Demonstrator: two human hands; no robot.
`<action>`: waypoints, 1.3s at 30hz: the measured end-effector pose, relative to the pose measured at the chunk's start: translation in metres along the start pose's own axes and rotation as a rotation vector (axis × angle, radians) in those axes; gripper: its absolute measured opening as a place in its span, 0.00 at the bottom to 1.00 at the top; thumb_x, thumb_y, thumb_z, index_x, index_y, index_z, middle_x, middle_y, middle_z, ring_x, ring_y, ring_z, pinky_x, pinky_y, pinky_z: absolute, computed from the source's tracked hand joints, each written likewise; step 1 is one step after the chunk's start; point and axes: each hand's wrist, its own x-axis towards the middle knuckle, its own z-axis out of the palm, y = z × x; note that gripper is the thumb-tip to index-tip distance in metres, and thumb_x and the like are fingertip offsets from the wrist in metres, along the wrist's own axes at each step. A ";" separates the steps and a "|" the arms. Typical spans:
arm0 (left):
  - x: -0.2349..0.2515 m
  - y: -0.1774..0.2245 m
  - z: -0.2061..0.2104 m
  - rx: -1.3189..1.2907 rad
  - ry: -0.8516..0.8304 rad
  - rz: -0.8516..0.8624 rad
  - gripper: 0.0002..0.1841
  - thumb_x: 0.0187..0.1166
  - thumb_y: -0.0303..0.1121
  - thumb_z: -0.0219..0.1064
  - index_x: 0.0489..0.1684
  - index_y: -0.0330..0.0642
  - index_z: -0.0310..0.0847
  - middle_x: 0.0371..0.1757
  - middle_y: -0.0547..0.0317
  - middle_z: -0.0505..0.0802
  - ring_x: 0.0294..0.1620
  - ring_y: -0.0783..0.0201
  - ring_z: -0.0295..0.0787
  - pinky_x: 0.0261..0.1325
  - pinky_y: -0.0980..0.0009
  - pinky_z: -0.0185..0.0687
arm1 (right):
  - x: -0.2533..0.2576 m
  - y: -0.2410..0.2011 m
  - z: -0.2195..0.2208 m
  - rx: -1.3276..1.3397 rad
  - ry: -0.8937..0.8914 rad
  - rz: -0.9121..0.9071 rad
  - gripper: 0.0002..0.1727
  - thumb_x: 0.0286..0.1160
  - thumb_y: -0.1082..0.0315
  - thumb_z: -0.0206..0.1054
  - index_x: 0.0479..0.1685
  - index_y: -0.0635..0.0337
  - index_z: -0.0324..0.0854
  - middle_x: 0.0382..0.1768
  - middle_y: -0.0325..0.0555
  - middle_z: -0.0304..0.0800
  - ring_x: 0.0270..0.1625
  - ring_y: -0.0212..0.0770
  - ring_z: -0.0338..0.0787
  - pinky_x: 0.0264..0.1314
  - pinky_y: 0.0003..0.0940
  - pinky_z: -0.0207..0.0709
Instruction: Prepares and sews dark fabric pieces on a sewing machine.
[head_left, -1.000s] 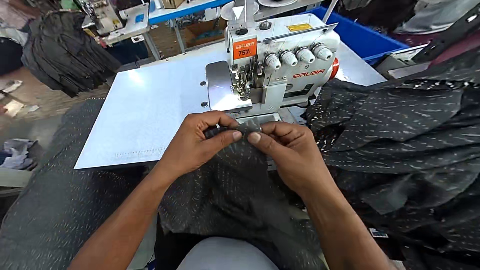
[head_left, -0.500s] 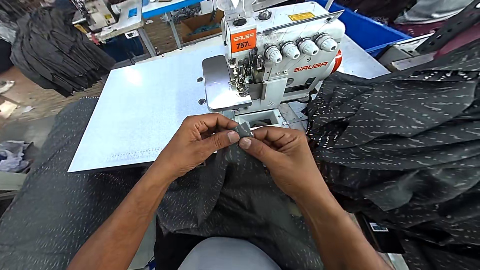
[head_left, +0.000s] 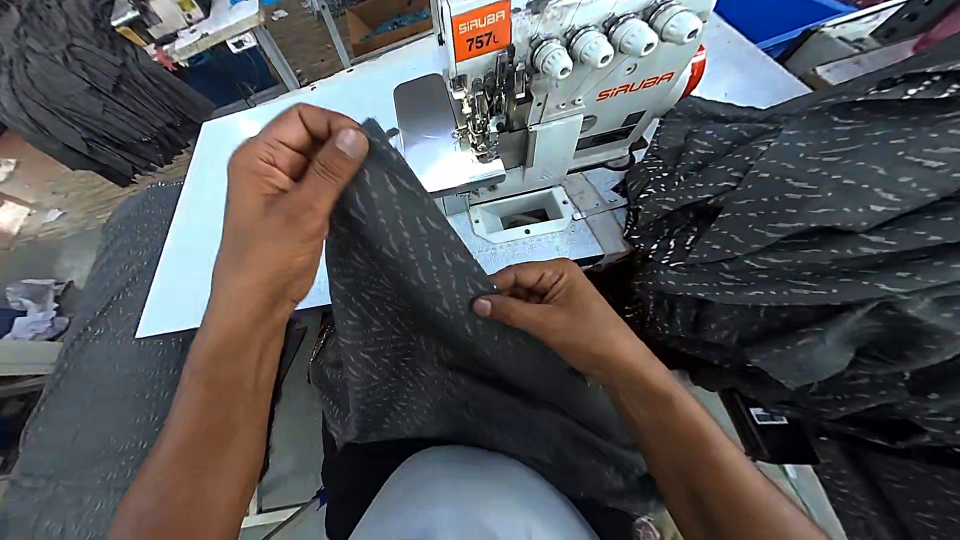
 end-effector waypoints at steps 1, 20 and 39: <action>0.002 -0.004 -0.004 0.012 0.014 0.006 0.04 0.88 0.29 0.60 0.47 0.45 0.81 0.38 0.70 0.90 0.40 0.74 0.90 0.51 0.72 0.91 | -0.003 0.005 0.000 0.008 0.005 0.012 0.04 0.72 0.72 0.76 0.40 0.62 0.93 0.28 0.43 0.94 0.26 0.30 0.89 0.29 0.23 0.84; -0.004 -0.037 -0.014 -0.030 0.084 -0.041 0.03 0.89 0.29 0.60 0.47 0.44 0.80 0.40 0.67 0.91 0.43 0.69 0.92 0.56 0.66 0.91 | -0.001 0.020 0.002 -0.024 0.133 -0.032 0.03 0.73 0.72 0.75 0.38 0.62 0.92 0.26 0.41 0.93 0.25 0.28 0.87 0.28 0.21 0.83; 0.051 -0.111 0.094 0.505 -0.021 0.135 0.06 0.74 0.40 0.77 0.41 0.51 0.92 0.43 0.67 0.92 0.52 0.63 0.83 0.61 0.58 0.74 | -0.043 0.075 0.007 0.068 0.287 0.239 0.06 0.80 0.67 0.67 0.46 0.58 0.84 0.25 0.37 0.87 0.24 0.30 0.82 0.26 0.25 0.75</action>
